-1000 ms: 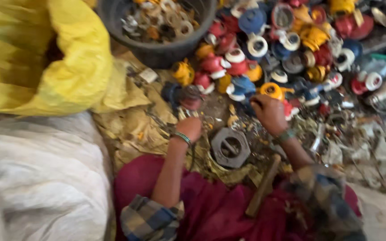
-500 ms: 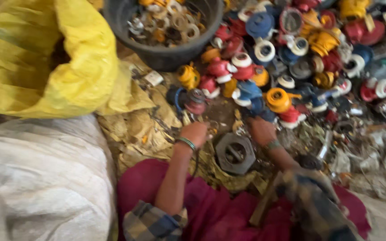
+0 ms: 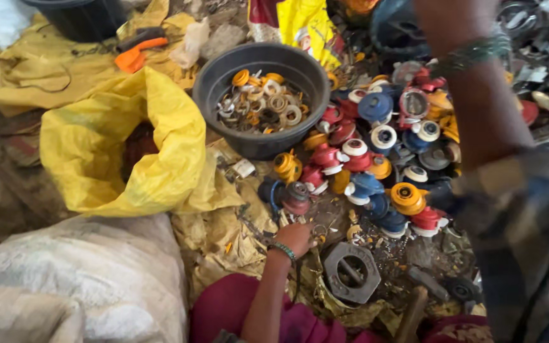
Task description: The person sits on the floor and uses a hammer and metal anvil to break apart colorful plastic components. They repeatedly strike the parts, separate the pieces, and place the broken fragments into a nearby bucket.
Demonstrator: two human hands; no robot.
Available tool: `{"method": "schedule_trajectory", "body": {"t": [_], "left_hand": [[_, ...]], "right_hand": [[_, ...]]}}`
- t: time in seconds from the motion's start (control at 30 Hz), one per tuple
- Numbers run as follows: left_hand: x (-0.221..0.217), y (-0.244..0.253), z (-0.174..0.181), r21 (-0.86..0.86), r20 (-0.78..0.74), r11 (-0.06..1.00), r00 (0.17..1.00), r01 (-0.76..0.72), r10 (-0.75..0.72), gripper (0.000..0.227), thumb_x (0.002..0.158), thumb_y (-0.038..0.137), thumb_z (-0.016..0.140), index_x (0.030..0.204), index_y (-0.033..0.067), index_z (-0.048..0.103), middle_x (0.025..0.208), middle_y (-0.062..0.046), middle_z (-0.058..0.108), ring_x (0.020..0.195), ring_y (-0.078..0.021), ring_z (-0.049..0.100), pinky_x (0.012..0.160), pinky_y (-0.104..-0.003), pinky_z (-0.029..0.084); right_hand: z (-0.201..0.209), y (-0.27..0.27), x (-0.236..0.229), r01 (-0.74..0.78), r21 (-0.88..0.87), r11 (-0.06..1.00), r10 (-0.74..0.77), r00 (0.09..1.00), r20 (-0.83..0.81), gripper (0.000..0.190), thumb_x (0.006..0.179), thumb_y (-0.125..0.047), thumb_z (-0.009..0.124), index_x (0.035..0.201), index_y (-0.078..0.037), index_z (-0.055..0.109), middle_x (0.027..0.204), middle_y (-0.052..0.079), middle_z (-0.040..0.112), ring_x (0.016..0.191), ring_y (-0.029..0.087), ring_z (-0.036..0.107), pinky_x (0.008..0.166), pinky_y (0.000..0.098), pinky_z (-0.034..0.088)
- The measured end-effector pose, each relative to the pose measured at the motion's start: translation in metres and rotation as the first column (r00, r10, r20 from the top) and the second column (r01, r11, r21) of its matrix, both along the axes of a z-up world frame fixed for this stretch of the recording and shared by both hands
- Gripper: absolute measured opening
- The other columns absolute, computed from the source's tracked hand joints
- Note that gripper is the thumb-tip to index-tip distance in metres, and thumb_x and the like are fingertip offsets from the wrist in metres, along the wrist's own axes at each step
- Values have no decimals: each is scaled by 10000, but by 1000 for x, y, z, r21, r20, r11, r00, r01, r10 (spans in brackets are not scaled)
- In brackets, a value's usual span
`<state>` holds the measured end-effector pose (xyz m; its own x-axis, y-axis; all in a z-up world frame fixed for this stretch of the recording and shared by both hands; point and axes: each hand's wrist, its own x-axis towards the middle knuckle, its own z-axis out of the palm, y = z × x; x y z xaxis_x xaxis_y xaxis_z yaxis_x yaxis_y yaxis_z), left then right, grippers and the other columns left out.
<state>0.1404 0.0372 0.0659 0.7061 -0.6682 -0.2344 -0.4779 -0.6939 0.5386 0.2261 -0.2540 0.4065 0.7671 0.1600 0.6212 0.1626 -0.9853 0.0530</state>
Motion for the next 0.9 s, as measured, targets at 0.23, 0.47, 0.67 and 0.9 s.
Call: {"method": "schedule_trajectory", "body": {"t": [0.23, 0.47, 0.67, 0.9], "left_hand": [[5, -3, -15, 33, -7, 999, 999, 33, -33, 409, 918, 373, 709, 1216, 95, 681, 1056, -207, 732, 994, -397, 707, 868, -523, 552], [-6, 13, 3, 124, -82, 992, 996, -13, 23, 370, 913, 378, 714, 1135, 82, 727, 1040, -201, 742, 992, -389, 713, 876, -506, 560], [-16, 12, 25, 98, -62, 994, 997, 54, -48, 426, 874, 357, 719, 1254, 170, 671, 1074, -188, 740, 1027, -393, 697, 883, -518, 549], [-13, 26, 19, 254, -48, 967, 999, 8, 5, 424, 887, 414, 710, 1252, 198, 689, 1062, -174, 761, 1014, -389, 715, 889, -500, 557]], "right_hand": [[-22, 104, -151, -60, -226, 972, 35, 993, -112, 257, 850, -126, 611, 1074, -213, 700, 952, -3, 726, 679, 214, 665, 522, 402, 496], [-185, -26, -266, 324, 206, 923, -121, 754, -646, 267, 903, -363, 688, 1108, -201, 741, 896, 110, 764, 807, 339, 729, 689, 475, 568], [-226, -227, -352, 558, 693, 455, -555, 787, -269, 197, 960, -138, 679, 1134, -88, 756, 881, 92, 767, 747, 182, 759, 667, 345, 610], [-319, -303, -393, 707, 488, 512, -665, 686, -297, 159, 872, -55, 802, 1010, 23, 823, 863, 164, 778, 700, 197, 711, 651, 326, 551]]}}
